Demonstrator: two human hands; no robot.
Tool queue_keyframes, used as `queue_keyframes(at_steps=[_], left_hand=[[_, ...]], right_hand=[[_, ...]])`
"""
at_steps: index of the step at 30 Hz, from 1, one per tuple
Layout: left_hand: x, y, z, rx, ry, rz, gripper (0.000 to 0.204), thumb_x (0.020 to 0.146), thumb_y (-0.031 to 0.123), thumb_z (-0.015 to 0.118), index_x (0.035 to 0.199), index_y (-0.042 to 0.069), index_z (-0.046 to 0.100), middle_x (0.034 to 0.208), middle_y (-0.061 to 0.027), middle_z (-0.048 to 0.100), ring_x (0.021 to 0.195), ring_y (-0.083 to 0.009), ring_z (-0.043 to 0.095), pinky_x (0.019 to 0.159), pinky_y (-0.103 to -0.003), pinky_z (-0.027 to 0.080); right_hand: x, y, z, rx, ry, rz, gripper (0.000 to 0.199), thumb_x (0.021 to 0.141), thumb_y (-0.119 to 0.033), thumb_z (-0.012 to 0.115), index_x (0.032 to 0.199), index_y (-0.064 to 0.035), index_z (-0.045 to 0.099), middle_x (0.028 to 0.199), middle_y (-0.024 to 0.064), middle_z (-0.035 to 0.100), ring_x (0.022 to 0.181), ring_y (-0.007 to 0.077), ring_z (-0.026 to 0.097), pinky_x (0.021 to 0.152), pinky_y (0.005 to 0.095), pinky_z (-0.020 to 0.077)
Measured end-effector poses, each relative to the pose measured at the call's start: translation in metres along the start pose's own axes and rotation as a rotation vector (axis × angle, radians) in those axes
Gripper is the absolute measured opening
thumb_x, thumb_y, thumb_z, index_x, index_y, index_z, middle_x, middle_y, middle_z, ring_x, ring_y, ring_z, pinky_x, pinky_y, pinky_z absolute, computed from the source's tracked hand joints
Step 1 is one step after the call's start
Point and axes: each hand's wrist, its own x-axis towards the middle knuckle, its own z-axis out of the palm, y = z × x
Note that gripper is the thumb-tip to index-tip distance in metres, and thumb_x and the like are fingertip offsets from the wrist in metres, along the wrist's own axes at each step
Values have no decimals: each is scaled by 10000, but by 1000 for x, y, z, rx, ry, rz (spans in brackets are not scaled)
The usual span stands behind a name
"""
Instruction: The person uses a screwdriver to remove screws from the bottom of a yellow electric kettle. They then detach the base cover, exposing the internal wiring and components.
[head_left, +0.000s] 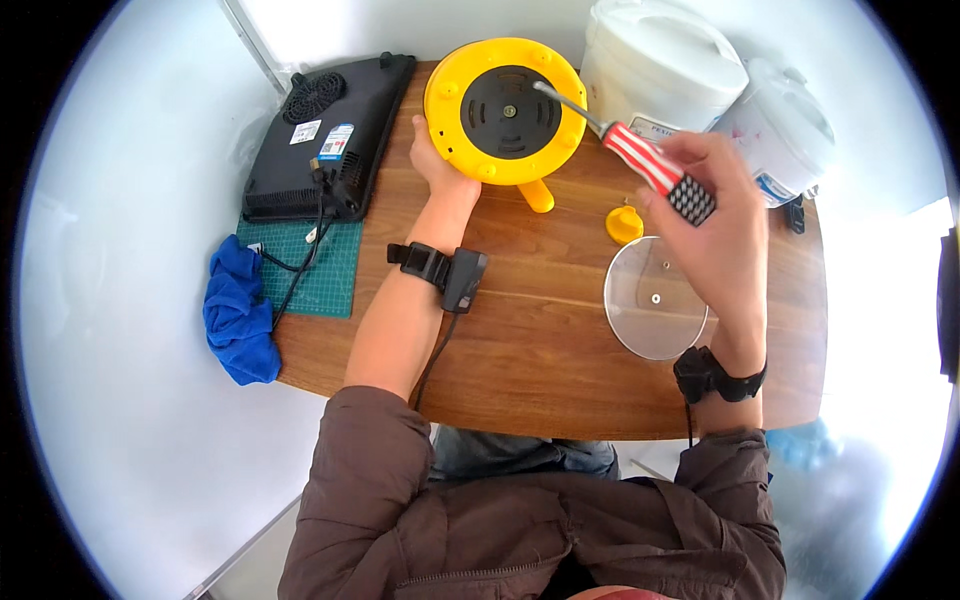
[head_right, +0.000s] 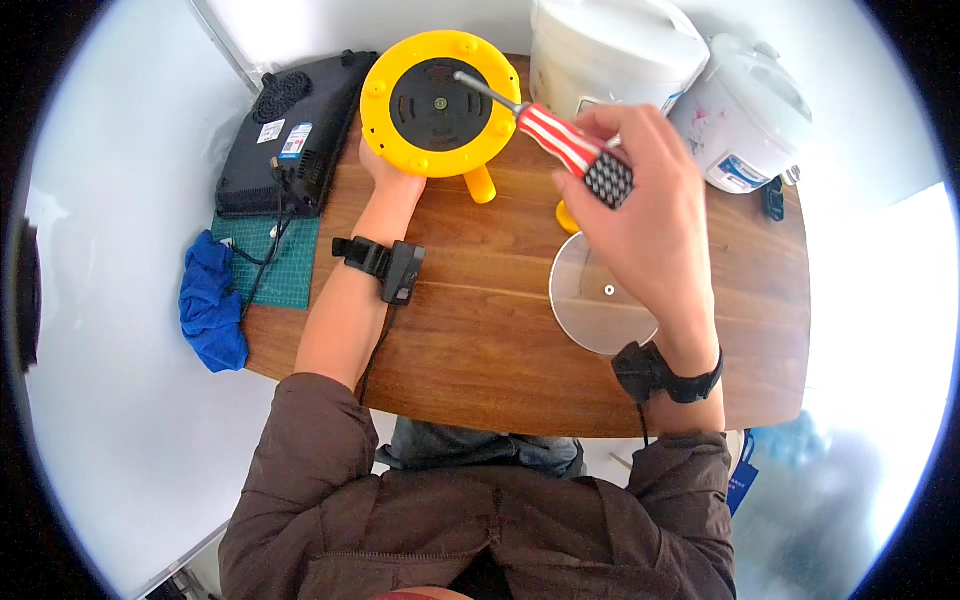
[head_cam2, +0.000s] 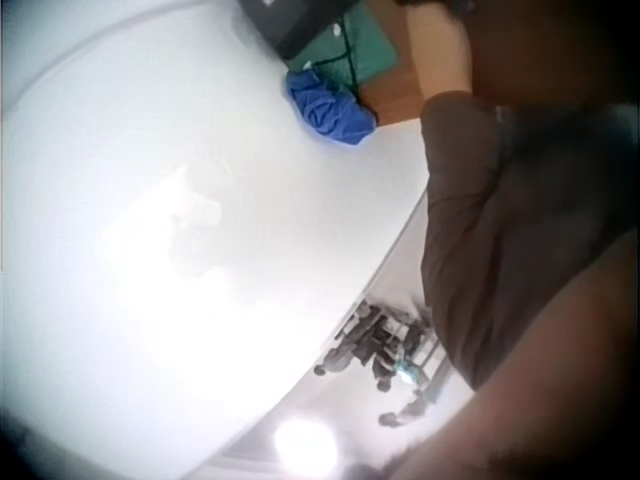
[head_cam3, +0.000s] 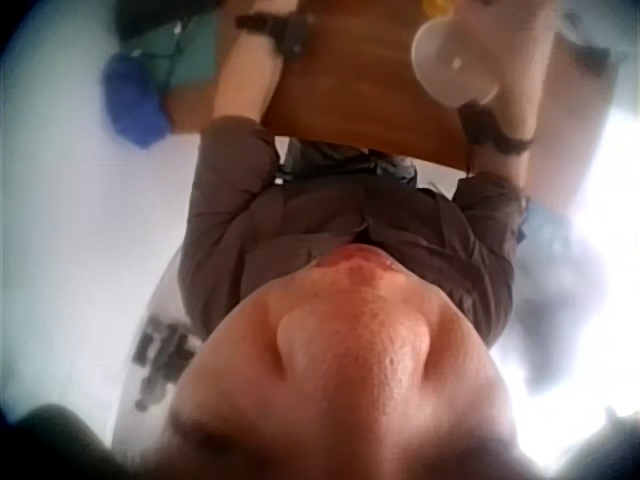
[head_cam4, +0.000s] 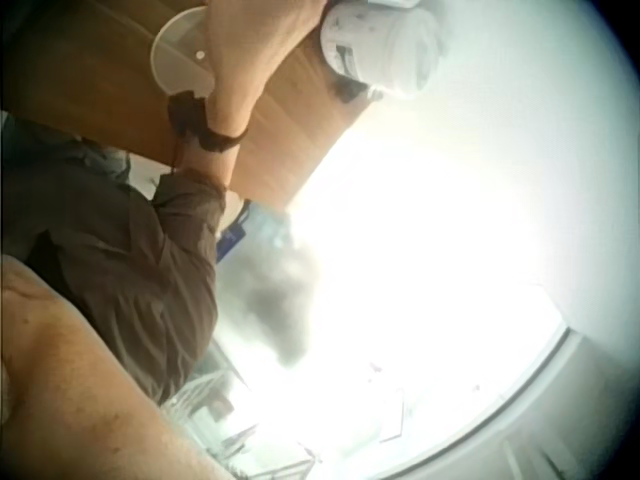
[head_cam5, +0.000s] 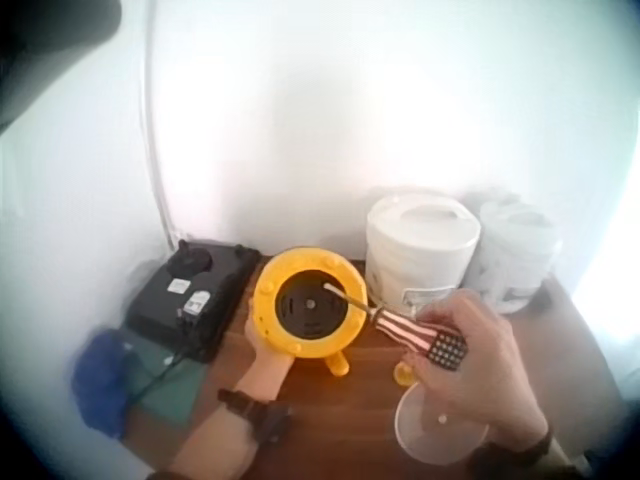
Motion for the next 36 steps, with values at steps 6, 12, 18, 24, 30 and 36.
queue_keyframes(at_steps=[6, 12, 18, 24, 30, 36], left_hand=[[-1, -4, 0, 40, 23, 38, 498, 1146, 380, 243, 1183, 68, 630, 1092, -70, 729, 987, -185, 714, 897, -355, 594], [-4, -3, 0, 66, 55, 74, 470, 1141, 377, 261, 1147, 82, 627, 1058, -60, 725, 968, -173, 712, 883, -352, 594], [1, -10, -9, -33, 39, 43, 441, 1138, 370, 287, 1121, 86, 623, 1027, -49, 720, 931, -168, 713, 852, -351, 591], [13, -18, -23, 9, -12, 54, 516, 1132, 428, 233, 1249, 116, 627, 1207, -86, 717, 1126, -223, 685, 997, -395, 573], [14, -17, -26, 73, -65, 51, 526, 1131, 433, 210, 1284, 132, 614, 1226, -82, 710, 1140, -226, 677, 1002, -407, 570], [13, -17, -24, 59, -82, 57, 534, 1130, 442, 205, 1285, 142, 618, 1219, -79, 715, 1133, -224, 685, 983, -401, 585]], right_hand=[[13, -13, 19, 91, 355, -165, 406, 746, -126, 918, 1055, -57, 663, 943, 48, 742, 786, 153, 702, 700, 271, 566], [10, 2, 38, 47, 380, -466, 348, 742, -30, 876, 983, -45, 625, 934, 95, 727, 776, 195, 706, 691, 268, 572], [9, 1, 46, 1, 358, -523, 343, 747, -18, 872, 982, -38, 624, 950, 106, 724, 787, 203, 708, 689, 271, 569], [11, 4, 50, 11, 356, -557, 335, 751, -19, 870, 990, -40, 636, 949, 94, 717, 786, 203, 700, 681, 272, 563], [11, 4, 50, -22, 363, -572, 337, 735, -25, 870, 994, -46, 654, 921, 87, 702, 765, 212, 687, 669, 280, 560], [12, 4, 48, -5, 365, -573, 333, 727, -29, 870, 982, -53, 658, 913, 81, 697, 750, 215, 679, 655, 284, 556]])
